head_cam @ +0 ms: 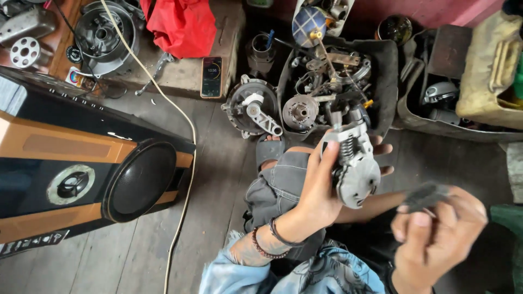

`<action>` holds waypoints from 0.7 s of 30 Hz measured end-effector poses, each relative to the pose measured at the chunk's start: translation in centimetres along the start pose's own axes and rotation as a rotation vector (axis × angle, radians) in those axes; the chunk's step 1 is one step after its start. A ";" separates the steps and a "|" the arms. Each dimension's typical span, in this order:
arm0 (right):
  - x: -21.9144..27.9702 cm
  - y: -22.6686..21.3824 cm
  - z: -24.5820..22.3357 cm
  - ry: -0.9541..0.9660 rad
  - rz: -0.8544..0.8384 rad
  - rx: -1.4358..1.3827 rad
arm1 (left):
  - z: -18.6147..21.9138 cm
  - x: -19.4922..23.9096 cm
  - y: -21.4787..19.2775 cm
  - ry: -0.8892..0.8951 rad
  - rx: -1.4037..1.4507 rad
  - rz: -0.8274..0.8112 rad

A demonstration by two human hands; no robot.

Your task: Cleaning and inspecting a motorcycle engine component using a small tool in a workshop environment.

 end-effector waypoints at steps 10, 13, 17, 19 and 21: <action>2.4 1.7 2.7 -0.083 -0.048 0.094 | 4.4 2.0 3.1 0.316 -0.839 -0.091; 2.9 2.5 3.3 -0.001 -0.150 0.058 | 5.9 2.3 3.0 0.401 -0.918 -0.058; 2.4 2.6 2.6 -0.040 -0.117 0.039 | 5.7 2.8 3.4 0.392 -0.991 -0.185; 2.9 2.6 1.9 -0.066 -0.103 0.010 | 6.1 2.7 3.8 0.418 -1.000 -0.191; 4.4 3.0 2.4 -0.014 -0.148 0.006 | 7.0 2.5 2.9 0.431 -0.951 -0.076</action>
Point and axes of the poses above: each hand's wrist, its own x-axis away from the middle knuckle, its own y-axis out of the palm, z = x × y, the point moved 10 cm from there along -x, towards the middle knuckle, and after that the axes turned 10 degrees about y, right-handed, at the moved point
